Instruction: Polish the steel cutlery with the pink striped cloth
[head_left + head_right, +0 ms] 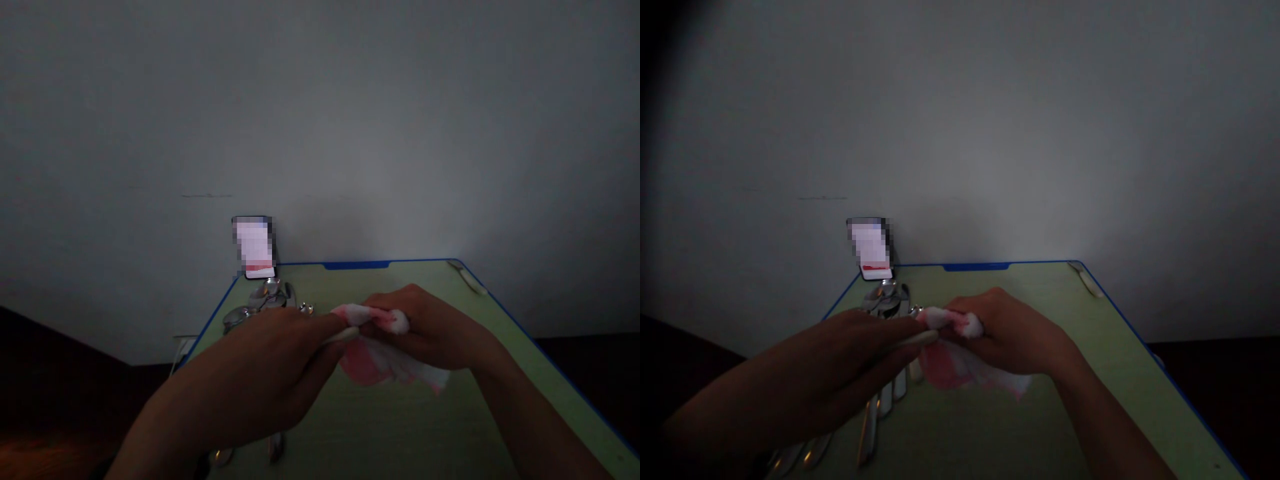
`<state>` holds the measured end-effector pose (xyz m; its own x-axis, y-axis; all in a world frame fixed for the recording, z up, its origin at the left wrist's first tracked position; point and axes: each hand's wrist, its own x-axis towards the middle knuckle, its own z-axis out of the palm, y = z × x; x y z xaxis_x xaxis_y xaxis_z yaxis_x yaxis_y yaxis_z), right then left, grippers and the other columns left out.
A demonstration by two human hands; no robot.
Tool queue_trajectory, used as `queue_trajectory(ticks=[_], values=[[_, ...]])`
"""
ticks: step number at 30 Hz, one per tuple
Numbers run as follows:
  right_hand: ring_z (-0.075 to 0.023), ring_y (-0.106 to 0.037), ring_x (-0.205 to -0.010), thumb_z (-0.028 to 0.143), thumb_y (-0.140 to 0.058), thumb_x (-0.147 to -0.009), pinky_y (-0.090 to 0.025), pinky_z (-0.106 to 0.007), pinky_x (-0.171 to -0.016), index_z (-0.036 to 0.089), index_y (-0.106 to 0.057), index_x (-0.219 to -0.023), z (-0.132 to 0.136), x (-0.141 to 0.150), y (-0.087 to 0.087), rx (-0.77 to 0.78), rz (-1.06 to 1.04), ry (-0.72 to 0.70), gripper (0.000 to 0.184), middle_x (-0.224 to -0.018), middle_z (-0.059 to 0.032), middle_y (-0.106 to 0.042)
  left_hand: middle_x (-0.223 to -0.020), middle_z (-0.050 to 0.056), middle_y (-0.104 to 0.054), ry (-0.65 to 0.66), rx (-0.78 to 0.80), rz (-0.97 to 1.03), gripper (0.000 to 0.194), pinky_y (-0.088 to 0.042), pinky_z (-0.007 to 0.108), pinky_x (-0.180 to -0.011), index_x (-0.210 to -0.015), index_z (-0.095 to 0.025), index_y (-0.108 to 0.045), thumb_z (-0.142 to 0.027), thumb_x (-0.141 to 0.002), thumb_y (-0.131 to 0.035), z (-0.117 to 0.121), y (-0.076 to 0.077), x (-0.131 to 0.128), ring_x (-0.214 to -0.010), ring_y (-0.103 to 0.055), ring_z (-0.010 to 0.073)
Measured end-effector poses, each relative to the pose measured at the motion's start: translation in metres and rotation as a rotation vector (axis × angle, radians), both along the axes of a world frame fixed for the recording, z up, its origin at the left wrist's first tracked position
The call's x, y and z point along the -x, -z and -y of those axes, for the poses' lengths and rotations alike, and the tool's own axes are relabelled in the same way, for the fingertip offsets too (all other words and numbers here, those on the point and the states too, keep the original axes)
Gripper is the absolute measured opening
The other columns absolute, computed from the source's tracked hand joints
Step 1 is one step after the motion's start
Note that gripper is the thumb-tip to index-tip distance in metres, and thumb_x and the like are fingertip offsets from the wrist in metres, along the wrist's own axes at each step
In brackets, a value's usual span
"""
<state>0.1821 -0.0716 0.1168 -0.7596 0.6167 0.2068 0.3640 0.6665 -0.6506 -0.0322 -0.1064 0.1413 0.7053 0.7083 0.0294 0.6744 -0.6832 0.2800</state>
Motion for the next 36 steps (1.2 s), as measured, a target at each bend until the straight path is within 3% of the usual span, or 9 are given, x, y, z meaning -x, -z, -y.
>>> queue_trajectory(ticks=[8, 14, 20, 28, 36], values=[[-0.0086, -0.05, -0.065, 0.025, -0.058, -0.076, -0.036, -0.019, -0.058, 0.017, -0.052, -0.083, 0.0024, -0.0026, -0.002, 0.074, 0.058, -0.001, 0.012, -0.075, 0.002, -0.056, -0.074, 0.003, -0.064, 0.003, 0.024, 0.026, 0.034, -0.045, 0.026, -0.066, -0.108, -0.023, -0.056, -0.037, -0.092, -0.03, 0.0009, -0.0024, -0.0023, -0.069, -0.06, 0.0156], [-0.0075, -0.047, -0.06, 0.031, -0.055, -0.079, -0.034, -0.019, -0.054, 0.016, -0.051, -0.077, 0.001, -0.0005, -0.0003, 0.071, 0.028, 0.045, 0.015, -0.069, 0.0034, -0.054, -0.074, 0.002, -0.063, -0.015, -0.012, -0.005, 0.036, -0.044, 0.025, -0.064, -0.116, -0.023, -0.052, -0.038, -0.092, -0.03, 0.0008, -0.0009, -0.0026, -0.067, -0.06, 0.0153], [-0.0056, -0.043, -0.056, 0.022, -0.048, -0.082, -0.032, -0.018, -0.053, 0.016, -0.047, -0.07, 0.0013, 0.0014, -0.0014, 0.031, 0.002, -0.001, 0.013, -0.064, 0.0048, -0.049, -0.081, 0.002, -0.064, -0.006, -0.04, -0.036, 0.036, -0.044, 0.027, -0.065, -0.123, -0.026, -0.045, -0.037, -0.092, -0.031, 0.0016, 0.0, -0.0015, -0.071, -0.059, 0.0162], [-0.006, -0.042, -0.056, 0.016, -0.047, -0.08, -0.031, -0.018, -0.052, 0.016, -0.046, -0.07, 0.0013, 0.0011, -0.0028, 0.036, 0.001, -0.003, 0.01, -0.064, 0.0044, -0.049, -0.075, 0.004, -0.064, -0.014, -0.002, 0.027, 0.037, -0.046, 0.027, -0.068, -0.113, -0.022, -0.054, -0.039, -0.091, -0.029, 0.001, -0.0004, -0.0014, -0.07, -0.06, 0.0163], [-0.0074, -0.048, -0.06, 0.028, -0.056, -0.077, -0.034, -0.018, -0.053, 0.017, -0.05, -0.078, 0.0013, -0.0018, -0.001, 0.098, 0.093, 0.012, 0.013, -0.069, 0.0038, -0.054, -0.075, 0.003, -0.064, 0.015, 0.042, -0.004, 0.034, -0.045, 0.026, -0.066, -0.109, -0.023, -0.055, -0.036, -0.092, -0.029, -0.0007, -0.0014, -0.0032, -0.068, -0.06, 0.0159]])
